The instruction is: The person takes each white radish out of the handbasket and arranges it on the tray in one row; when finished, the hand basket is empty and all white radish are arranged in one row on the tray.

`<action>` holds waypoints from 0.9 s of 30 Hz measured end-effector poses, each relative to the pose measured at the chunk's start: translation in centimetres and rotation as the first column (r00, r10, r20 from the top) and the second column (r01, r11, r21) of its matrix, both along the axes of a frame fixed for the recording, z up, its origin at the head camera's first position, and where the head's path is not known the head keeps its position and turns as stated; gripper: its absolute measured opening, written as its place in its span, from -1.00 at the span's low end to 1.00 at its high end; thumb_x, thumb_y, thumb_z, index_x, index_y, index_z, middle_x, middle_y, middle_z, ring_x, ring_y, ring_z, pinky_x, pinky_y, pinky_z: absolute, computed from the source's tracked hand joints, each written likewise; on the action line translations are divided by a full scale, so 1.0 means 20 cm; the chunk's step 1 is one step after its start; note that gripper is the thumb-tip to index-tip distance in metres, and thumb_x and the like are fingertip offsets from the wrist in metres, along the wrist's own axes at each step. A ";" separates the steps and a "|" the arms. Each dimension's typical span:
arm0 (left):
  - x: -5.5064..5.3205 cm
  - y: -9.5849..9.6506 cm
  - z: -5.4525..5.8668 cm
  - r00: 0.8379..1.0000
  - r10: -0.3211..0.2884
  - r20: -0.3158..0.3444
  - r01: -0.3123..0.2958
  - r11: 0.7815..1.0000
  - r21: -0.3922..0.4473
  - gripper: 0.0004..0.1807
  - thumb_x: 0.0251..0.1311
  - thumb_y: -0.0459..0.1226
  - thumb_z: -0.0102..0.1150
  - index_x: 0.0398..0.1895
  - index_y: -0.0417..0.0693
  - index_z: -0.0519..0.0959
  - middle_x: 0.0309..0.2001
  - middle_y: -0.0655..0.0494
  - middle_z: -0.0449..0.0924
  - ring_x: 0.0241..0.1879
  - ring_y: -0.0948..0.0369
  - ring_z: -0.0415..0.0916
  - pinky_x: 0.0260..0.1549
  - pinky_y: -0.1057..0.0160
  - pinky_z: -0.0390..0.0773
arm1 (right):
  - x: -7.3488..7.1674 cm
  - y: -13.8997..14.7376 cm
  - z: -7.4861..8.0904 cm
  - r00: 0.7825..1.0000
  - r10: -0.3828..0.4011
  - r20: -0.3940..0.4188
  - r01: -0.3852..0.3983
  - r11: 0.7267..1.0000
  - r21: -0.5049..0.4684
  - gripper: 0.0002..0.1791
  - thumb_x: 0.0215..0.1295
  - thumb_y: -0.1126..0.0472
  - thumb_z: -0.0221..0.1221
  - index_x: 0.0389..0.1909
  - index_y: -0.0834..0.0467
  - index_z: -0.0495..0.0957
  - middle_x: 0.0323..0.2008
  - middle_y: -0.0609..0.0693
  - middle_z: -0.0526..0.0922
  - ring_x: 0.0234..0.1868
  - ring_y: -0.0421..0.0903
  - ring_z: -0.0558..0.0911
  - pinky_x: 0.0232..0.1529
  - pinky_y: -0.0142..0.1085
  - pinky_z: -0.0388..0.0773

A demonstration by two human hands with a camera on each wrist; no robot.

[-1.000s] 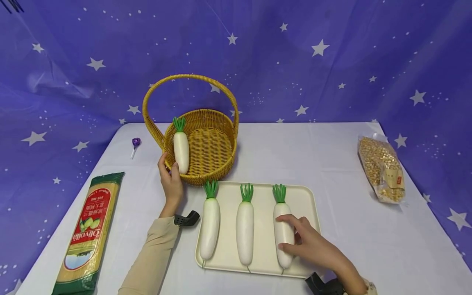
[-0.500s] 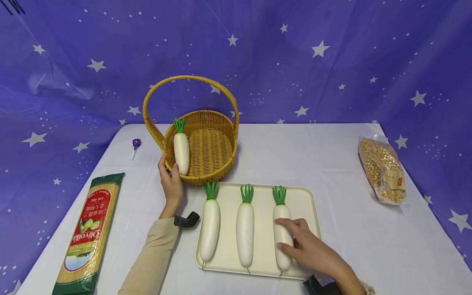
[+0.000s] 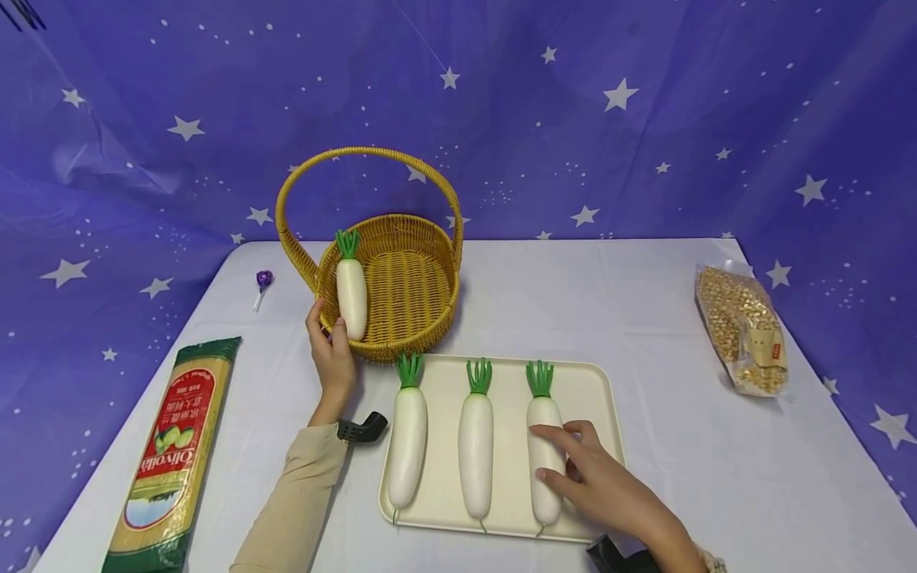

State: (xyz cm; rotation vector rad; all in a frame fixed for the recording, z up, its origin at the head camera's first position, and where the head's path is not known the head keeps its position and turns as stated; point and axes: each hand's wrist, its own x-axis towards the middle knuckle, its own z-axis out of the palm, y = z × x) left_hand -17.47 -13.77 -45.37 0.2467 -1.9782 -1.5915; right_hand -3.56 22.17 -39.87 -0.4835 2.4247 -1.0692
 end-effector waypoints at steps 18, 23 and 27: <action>0.00 0.00 0.00 1.000 0.006 0.003 -0.006 1.000 0.000 -0.47 0.25 -0.22 -0.19 0.32 0.05 0.13 0.32 0.01 0.10 0.10 0.05 0.28 -0.03 0.08 0.32 | -0.04 -0.04 0.10 0.969 -0.158 -0.191 0.193 0.965 0.177 -0.41 0.21 -0.17 0.03 0.24 -0.07 0.26 0.13 0.12 0.30 -0.12 -0.06 0.50 -0.37 -0.27 0.40; 0.00 0.00 0.00 1.000 0.000 -0.006 0.000 1.000 0.005 -0.47 0.26 -0.23 -0.18 0.32 0.03 0.12 0.33 0.00 0.08 0.15 0.05 0.25 0.01 0.06 0.32 | -0.13 -0.06 0.10 0.941 -0.254 -0.224 0.257 0.966 -0.020 -0.56 0.25 -0.01 0.06 0.10 0.10 0.40 0.00 0.10 0.51 -0.15 -0.10 0.55 -0.31 -0.32 0.47; 0.00 0.00 0.00 1.000 -0.003 0.003 0.003 1.000 0.018 -0.47 0.26 -0.25 -0.19 0.32 0.02 0.12 0.34 0.00 0.07 0.15 0.04 0.25 0.01 0.05 0.31 | -0.24 -0.12 0.08 0.976 -0.203 -0.082 0.165 0.929 -0.330 -0.62 0.30 0.15 0.02 0.06 0.28 0.40 -0.06 0.16 0.56 -0.15 -0.22 0.59 -0.20 -0.35 0.53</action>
